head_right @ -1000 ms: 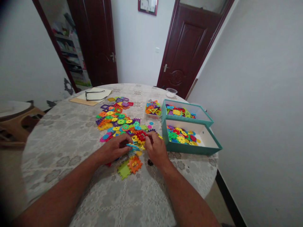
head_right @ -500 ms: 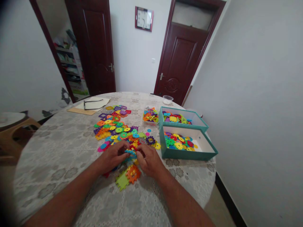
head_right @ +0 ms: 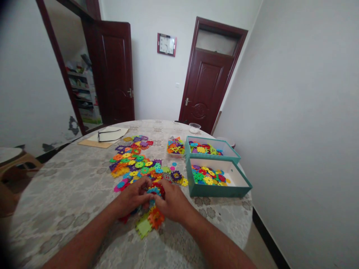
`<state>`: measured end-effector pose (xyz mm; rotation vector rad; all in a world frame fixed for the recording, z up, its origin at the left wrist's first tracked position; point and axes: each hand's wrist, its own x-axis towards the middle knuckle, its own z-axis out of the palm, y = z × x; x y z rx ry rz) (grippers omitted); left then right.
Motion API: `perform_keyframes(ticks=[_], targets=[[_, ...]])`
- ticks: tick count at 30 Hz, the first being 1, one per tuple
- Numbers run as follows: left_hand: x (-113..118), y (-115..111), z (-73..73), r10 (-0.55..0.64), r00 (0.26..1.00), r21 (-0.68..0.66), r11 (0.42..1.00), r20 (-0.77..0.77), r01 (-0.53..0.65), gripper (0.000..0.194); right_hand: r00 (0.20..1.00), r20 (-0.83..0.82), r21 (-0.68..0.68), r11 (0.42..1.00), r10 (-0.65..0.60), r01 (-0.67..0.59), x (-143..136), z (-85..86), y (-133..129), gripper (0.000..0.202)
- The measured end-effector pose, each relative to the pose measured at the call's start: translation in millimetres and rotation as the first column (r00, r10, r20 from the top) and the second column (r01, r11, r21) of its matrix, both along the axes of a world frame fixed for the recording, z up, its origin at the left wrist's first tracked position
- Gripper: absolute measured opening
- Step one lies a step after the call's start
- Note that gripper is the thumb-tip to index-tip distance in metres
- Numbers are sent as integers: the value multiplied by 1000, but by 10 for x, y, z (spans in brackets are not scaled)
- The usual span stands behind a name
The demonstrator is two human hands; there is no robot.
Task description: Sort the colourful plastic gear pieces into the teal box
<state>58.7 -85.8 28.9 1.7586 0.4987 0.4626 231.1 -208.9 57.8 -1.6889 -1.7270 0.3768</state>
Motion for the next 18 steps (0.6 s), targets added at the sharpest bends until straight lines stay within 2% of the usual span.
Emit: perform_keyframes(ticks=[2,4,7,9,10,11,12,15,18], targets=[[-9,7,6,-15,1000,-2,1000,10,15,38,997,-72,-90,996,5,-11,91,116,13,11],[-25,25,20,15,1000,33,999,8,-16,36,979,-201,-187,982,-12,-26,271,255,58,9],[-56,72,45,164,986,226,961,9,-162,27,940,-327,-241,970,-100,19,714,483,215,16],[-78,110,55,264,964,384,888,22,-252,24,912,-342,-169,969,-227,178,1087,621,375,22],[-87,127,56,304,952,444,850,27,-284,24,873,-366,-131,947,-323,295,1277,680,462,24],[-94,143,54,335,942,489,816,32,-307,25,807,-411,-84,899,-424,429,1460,729,547,26],[-99,157,49,360,932,524,787,37,-325,25,772,-426,-61,866,-472,496,1630,767,625,28],[-106,196,19,412,910,598,716,56,-361,24,684,-459,-13,774,-568,633,2007,814,778,41],[-109,238,-21,444,894,646,666,59,-373,22,635,-464,19,710,-617,704,2161,771,778,58]])
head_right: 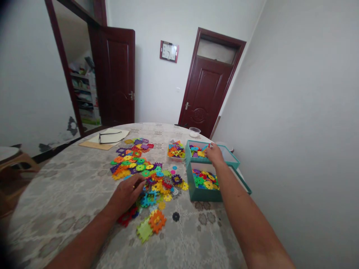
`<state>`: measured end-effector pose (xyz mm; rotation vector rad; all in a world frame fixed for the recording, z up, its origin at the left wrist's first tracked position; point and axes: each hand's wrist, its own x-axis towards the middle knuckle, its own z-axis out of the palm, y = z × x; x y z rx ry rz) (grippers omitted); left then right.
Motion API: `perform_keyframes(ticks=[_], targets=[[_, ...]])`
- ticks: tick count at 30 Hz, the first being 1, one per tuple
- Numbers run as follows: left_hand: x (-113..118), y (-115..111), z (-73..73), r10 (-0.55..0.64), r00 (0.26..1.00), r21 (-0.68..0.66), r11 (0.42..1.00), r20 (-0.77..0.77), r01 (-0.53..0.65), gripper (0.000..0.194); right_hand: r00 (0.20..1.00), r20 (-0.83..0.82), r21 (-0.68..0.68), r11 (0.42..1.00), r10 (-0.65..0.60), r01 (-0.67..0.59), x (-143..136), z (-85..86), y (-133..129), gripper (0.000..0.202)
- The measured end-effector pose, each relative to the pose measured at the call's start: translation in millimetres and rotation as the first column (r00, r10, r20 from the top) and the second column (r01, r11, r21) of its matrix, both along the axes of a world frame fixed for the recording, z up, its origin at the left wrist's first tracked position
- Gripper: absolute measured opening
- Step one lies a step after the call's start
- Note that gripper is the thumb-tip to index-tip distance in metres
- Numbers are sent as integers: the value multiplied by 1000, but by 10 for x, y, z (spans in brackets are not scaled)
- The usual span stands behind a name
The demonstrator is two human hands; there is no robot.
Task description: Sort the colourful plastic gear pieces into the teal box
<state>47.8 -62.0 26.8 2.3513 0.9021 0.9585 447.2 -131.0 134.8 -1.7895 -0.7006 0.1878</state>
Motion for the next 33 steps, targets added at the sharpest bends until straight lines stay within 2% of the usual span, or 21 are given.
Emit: perform_keyframes(ticks=[2,4,6,8,11,14,16,19,23,27,30,33], targets=[[-7,27,-24,18,1000,32,999,-10,-17,21,999,32,26,999,-22,21,-22,-63,-71,63],[-14,44,-46,29,999,68,997,-20,-27,21,998,69,53,999,-10,7,-145,-147,-182,58],[-17,46,-63,32,999,102,994,-35,-28,19,990,118,62,995,71,-79,-367,-249,-325,47],[-13,34,-75,31,998,126,992,-52,-24,17,960,166,18,973,226,-232,-669,-362,-494,38],[3,11,-79,36,996,142,990,-78,-25,15,847,247,-182,880,472,-438,-1193,-513,-765,32],[23,-7,-66,53,994,132,990,-96,-40,12,631,351,-409,719,692,-562,-1668,-625,-989,24],[33,-18,-55,56,993,141,989,-99,-42,11,508,368,-497,626,779,-600,-1913,-694,-1093,22],[37,-32,-46,60,993,154,987,-104,-43,11,469,338,-582,572,816,-577,-2165,-805,-1184,25],[27,-41,-38,61,991,159,986,-118,-42,10,479,309,-703,537,822,-466,-2320,-942,-1225,51],[24,-44,-29,55,991,151,988,-119,-36,11,479,278,-712,513,833,-479,-2309,-1013,-1220,53],[26,-39,-40,52,993,145,989,-106,-37,12,477,308,-661,546,823,-514,-2253,-1007,-1228,57],[28,-29,-56,46,994,141,989,-98,-31,13,468,334,-626,564,818,-539,-2271,-952,-1258,52]])
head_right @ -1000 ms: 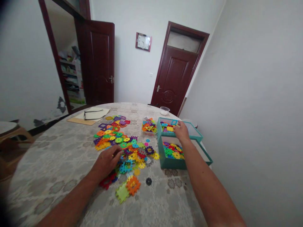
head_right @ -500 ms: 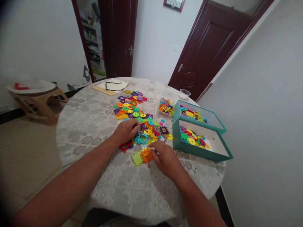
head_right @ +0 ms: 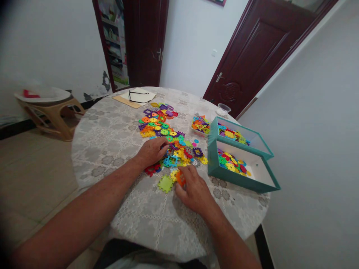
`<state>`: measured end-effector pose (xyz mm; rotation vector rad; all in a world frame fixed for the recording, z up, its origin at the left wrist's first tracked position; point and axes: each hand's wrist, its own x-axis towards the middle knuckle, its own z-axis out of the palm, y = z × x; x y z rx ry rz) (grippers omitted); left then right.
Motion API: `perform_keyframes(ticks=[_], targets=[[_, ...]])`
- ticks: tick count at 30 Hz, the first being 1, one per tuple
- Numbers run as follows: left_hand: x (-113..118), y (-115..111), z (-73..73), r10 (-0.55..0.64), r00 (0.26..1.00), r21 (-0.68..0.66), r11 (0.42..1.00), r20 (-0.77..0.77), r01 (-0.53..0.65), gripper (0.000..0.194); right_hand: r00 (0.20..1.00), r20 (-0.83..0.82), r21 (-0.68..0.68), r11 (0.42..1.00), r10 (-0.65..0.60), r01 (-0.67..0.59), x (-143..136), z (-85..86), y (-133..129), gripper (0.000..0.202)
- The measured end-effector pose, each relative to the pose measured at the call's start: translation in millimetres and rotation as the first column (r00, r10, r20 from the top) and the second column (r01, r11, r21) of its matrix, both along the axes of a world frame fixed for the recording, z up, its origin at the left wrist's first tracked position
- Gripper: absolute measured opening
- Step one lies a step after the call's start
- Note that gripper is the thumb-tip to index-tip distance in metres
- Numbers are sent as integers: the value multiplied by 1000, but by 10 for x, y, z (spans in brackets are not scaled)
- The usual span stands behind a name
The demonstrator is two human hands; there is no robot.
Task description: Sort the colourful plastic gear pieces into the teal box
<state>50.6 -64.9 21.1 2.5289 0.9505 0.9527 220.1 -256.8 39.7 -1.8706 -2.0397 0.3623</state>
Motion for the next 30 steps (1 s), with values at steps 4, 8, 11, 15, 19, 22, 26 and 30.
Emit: perform_keyframes(ticks=[4,8,11,15,19,22,26,30], targets=[[3,3,-2,-4,1000,-9,1000,-10,4,13,995,88,-73,996,47,-40,-230,85,-15,49],[3,-4,11,-6,1000,-17,1000,-19,6,12,970,242,-145,989,19,16,-492,77,52,36],[1,-7,18,-2,1000,-12,1000,-20,1,12,965,262,-123,990,-28,62,-580,27,113,32],[-4,-11,33,1,1000,-3,1000,-28,-1,11,964,267,-110,994,6,24,-610,5,138,31],[-8,-12,44,-4,999,6,1000,-35,4,12,945,327,-98,995,10,24,-614,9,138,26],[-9,-7,40,1,999,-4,1000,-39,-1,11,940,339,-95,992,-49,86,-547,-29,154,23],[-6,-3,28,1,999,-5,1000,-43,-2,10,988,63,-8,990,-141,142,-323,-75,154,9],[-7,1,28,-11,999,-5,1000,-49,11,10,864,-409,-105,955,-294,276,33,58,151,14]])
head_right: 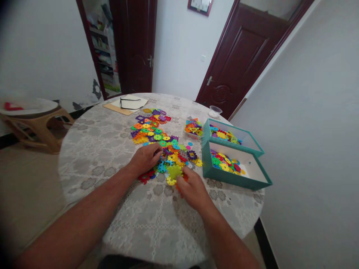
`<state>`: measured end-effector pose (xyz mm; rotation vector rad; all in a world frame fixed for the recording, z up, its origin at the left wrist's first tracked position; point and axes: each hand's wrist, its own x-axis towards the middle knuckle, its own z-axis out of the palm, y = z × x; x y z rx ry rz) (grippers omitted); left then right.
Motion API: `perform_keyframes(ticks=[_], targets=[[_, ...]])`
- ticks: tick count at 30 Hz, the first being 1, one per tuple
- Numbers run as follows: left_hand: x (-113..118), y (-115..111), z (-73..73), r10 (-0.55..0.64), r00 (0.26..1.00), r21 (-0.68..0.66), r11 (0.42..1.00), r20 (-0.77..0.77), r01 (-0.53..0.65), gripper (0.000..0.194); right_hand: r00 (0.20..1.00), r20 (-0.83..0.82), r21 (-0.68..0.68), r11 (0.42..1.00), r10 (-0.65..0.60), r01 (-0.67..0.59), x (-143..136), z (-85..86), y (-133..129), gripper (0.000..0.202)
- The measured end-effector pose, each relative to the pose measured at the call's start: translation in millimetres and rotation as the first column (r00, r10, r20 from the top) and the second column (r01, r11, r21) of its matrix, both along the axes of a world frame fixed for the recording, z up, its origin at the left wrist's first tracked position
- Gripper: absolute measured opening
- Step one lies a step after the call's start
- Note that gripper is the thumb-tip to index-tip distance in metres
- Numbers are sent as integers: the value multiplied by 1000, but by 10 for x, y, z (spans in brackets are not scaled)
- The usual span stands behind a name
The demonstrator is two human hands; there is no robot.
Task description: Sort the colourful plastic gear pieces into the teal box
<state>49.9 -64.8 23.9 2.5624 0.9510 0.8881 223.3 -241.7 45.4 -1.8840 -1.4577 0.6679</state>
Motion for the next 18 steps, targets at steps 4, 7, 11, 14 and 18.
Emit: perform_keyframes(ticks=[4,7,11,14,18], targets=[[-13,21,-7,-14,1000,-2,1000,-4,14,12,987,-72,20,990,-141,142,493,298,95,25],[-22,47,-21,-22,1000,-3,1000,3,22,14,967,-45,135,958,-251,254,963,526,291,27],[-25,61,-29,-26,1000,-8,1000,-4,26,16,859,-181,248,823,-478,510,1620,767,697,16],[-29,64,-32,-25,1000,-9,1000,-4,25,18,779,-278,264,735,-562,624,1997,876,967,21],[-38,73,-38,-19,1000,-8,1000,-5,19,19,716,-353,263,671,-602,694,2268,878,1098,50]])
